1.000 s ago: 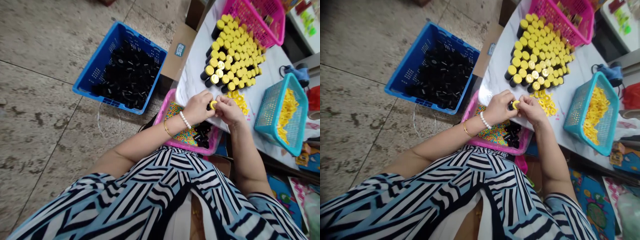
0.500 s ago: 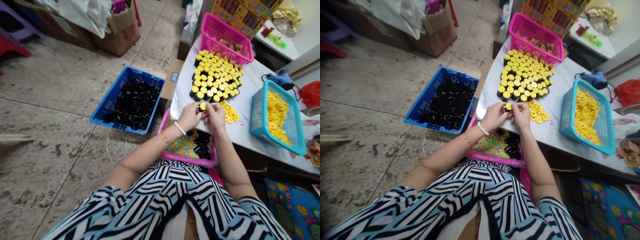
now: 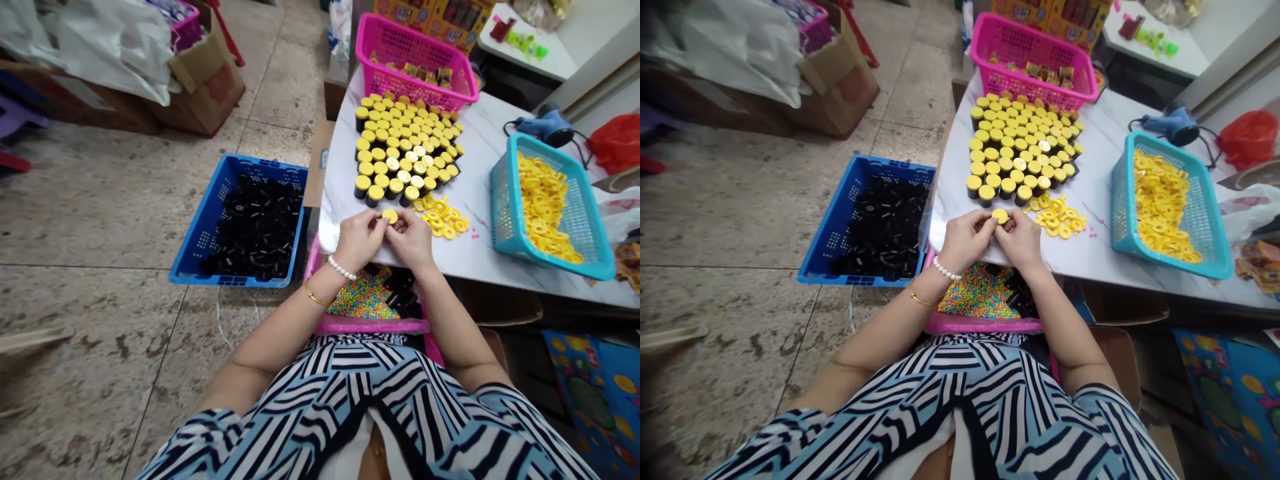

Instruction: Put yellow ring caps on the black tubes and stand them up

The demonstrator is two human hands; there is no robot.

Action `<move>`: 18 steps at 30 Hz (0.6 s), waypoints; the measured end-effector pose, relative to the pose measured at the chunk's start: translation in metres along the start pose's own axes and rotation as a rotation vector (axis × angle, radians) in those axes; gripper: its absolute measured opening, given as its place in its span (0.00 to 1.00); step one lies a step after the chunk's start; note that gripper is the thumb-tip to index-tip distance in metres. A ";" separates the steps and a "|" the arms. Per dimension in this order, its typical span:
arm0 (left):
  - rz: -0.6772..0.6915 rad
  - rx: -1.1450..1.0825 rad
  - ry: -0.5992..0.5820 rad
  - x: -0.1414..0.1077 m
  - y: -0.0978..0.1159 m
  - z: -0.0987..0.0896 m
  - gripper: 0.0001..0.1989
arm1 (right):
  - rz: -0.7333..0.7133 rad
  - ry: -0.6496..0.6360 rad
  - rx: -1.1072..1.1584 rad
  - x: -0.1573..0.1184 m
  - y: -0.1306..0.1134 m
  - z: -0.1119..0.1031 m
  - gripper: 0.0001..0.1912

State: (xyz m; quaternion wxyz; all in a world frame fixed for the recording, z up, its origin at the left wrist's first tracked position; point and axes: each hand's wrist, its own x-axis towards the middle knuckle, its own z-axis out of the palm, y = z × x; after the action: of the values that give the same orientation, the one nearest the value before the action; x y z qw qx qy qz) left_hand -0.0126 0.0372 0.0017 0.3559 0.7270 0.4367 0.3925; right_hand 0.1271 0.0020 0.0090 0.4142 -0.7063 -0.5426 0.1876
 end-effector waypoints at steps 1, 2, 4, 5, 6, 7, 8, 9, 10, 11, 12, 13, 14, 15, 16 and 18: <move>0.012 -0.005 0.015 -0.002 -0.001 0.000 0.10 | 0.025 0.028 -0.018 0.004 -0.001 0.003 0.08; 0.033 -0.011 0.039 -0.008 -0.002 0.000 0.13 | 0.045 0.052 -0.034 0.008 -0.002 0.006 0.09; 0.112 -0.015 0.109 -0.028 -0.007 -0.004 0.17 | 0.061 0.072 -0.051 0.013 -0.002 0.010 0.12; 0.167 -0.011 0.138 -0.041 -0.012 -0.007 0.16 | 0.046 0.066 -0.060 0.013 -0.001 0.010 0.13; 0.223 0.000 0.139 -0.056 -0.019 -0.011 0.14 | 0.015 0.051 -0.078 0.011 0.001 0.007 0.14; 0.277 0.016 0.106 -0.072 -0.028 -0.014 0.12 | -0.026 0.038 -0.107 0.008 0.005 0.001 0.15; 0.321 0.039 0.018 -0.086 -0.039 -0.017 0.10 | -0.066 0.037 -0.150 0.003 0.009 -0.009 0.15; 0.337 0.074 -0.121 -0.097 -0.051 -0.020 0.11 | -0.099 0.055 -0.208 -0.003 0.015 -0.020 0.14; 0.330 0.123 -0.254 -0.106 -0.062 -0.020 0.11 | -0.122 0.089 -0.282 -0.009 0.022 -0.034 0.13; 0.306 0.184 -0.366 -0.110 -0.073 -0.019 0.11 | -0.135 0.142 -0.365 -0.015 0.029 -0.048 0.12; 0.267 0.249 -0.432 -0.110 -0.083 -0.016 0.12 | -0.143 0.197 -0.456 -0.021 0.037 -0.062 0.12; 0.237 0.296 -0.472 -0.107 -0.092 -0.011 0.13 | -0.155 0.223 -0.546 -0.027 0.044 -0.073 0.12; 0.225 0.322 -0.505 -0.100 -0.098 -0.004 0.14 | -0.171 0.224 -0.623 -0.033 0.051 -0.082 0.13; 0.215 0.340 -0.520 -0.092 -0.103 0.004 0.15 | -0.190 0.211 -0.685 -0.039 0.057 -0.088 0.14; 0.213 0.346 -0.544 -0.083 -0.106 0.013 0.17 | -0.212 0.190 -0.726 -0.046 0.060 -0.090 0.15; 0.216 0.342 -0.610 -0.068 -0.107 0.031 0.22 | -0.261 0.166 -0.753 -0.058 0.062 -0.086 0.14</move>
State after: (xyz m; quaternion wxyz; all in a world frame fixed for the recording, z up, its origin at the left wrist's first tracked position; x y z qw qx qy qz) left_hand -0.0447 0.0085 -0.1221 0.2995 0.9016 0.2905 0.1144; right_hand 0.2067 -0.0886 -0.0006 0.1892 -0.7466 -0.6232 -0.1360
